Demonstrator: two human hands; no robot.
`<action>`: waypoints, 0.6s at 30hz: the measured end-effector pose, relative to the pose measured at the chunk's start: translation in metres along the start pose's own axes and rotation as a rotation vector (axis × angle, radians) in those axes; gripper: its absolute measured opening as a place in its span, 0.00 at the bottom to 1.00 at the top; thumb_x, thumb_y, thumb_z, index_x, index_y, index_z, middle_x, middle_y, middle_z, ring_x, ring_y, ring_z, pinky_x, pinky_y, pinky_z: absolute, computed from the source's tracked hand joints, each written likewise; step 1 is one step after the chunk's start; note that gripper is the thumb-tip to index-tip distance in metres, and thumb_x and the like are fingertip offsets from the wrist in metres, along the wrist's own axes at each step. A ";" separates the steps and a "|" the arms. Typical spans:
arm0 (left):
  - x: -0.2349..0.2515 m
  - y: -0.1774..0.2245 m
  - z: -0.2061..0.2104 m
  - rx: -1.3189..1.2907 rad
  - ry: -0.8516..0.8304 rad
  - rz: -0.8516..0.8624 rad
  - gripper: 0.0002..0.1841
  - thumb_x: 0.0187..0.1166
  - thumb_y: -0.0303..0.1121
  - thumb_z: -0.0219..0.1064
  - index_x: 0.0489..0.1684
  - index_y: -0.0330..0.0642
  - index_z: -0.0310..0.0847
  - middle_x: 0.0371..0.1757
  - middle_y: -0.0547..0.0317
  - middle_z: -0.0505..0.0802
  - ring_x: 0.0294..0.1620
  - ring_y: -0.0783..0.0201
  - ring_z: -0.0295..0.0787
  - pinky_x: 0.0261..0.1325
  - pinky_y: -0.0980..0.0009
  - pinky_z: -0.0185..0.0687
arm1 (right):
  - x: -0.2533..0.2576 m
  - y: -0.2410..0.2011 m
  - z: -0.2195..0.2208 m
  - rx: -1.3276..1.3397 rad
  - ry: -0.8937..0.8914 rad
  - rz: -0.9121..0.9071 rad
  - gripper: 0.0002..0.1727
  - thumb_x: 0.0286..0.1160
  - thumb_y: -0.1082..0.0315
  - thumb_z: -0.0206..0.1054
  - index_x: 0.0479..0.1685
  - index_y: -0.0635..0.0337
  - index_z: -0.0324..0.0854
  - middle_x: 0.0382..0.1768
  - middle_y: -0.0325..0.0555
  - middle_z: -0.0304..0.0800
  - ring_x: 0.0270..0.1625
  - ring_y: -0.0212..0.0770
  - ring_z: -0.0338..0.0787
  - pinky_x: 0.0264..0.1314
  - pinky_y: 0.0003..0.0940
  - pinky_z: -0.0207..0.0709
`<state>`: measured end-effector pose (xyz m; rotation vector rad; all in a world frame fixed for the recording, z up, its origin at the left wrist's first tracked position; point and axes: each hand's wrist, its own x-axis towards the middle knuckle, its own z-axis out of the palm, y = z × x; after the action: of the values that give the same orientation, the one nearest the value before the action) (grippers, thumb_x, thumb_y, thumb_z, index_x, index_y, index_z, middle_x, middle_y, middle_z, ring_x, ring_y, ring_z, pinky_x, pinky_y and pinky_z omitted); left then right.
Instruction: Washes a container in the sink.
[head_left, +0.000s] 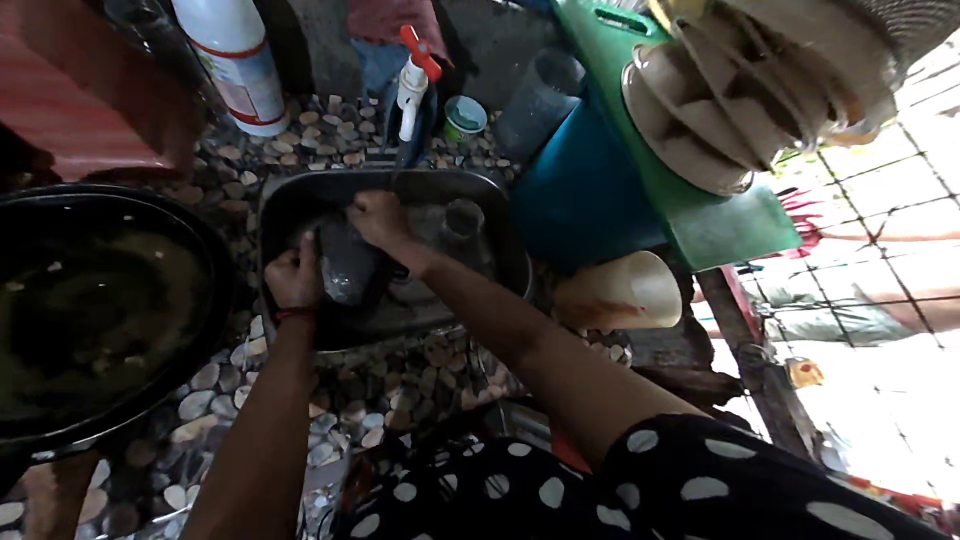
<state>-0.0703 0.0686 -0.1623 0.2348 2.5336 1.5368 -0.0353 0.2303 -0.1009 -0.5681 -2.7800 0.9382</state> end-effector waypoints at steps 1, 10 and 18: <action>0.000 0.003 -0.001 -0.018 0.008 -0.018 0.35 0.87 0.61 0.58 0.21 0.32 0.77 0.20 0.53 0.79 0.24 0.58 0.76 0.37 0.51 0.76 | 0.006 0.000 -0.002 -0.018 -0.022 0.072 0.14 0.81 0.62 0.64 0.35 0.63 0.88 0.43 0.53 0.93 0.51 0.52 0.92 0.54 0.57 0.83; 0.000 0.004 -0.001 -0.033 0.012 -0.012 0.34 0.87 0.59 0.58 0.21 0.33 0.78 0.20 0.57 0.78 0.23 0.63 0.74 0.36 0.57 0.76 | 0.004 0.007 -0.002 -0.003 0.012 0.083 0.15 0.81 0.62 0.64 0.33 0.62 0.88 0.43 0.52 0.93 0.50 0.51 0.92 0.52 0.57 0.83; -0.002 0.007 -0.001 -0.073 0.036 -0.045 0.31 0.88 0.56 0.59 0.22 0.35 0.78 0.19 0.61 0.77 0.20 0.69 0.72 0.32 0.64 0.75 | -0.038 0.015 0.020 0.104 0.309 -0.103 0.09 0.71 0.69 0.72 0.29 0.67 0.90 0.36 0.54 0.93 0.43 0.50 0.94 0.45 0.51 0.87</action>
<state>-0.0680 0.0708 -0.1556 0.1409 2.4855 1.6274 -0.0013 0.2152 -0.1268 -0.5016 -2.4466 0.8828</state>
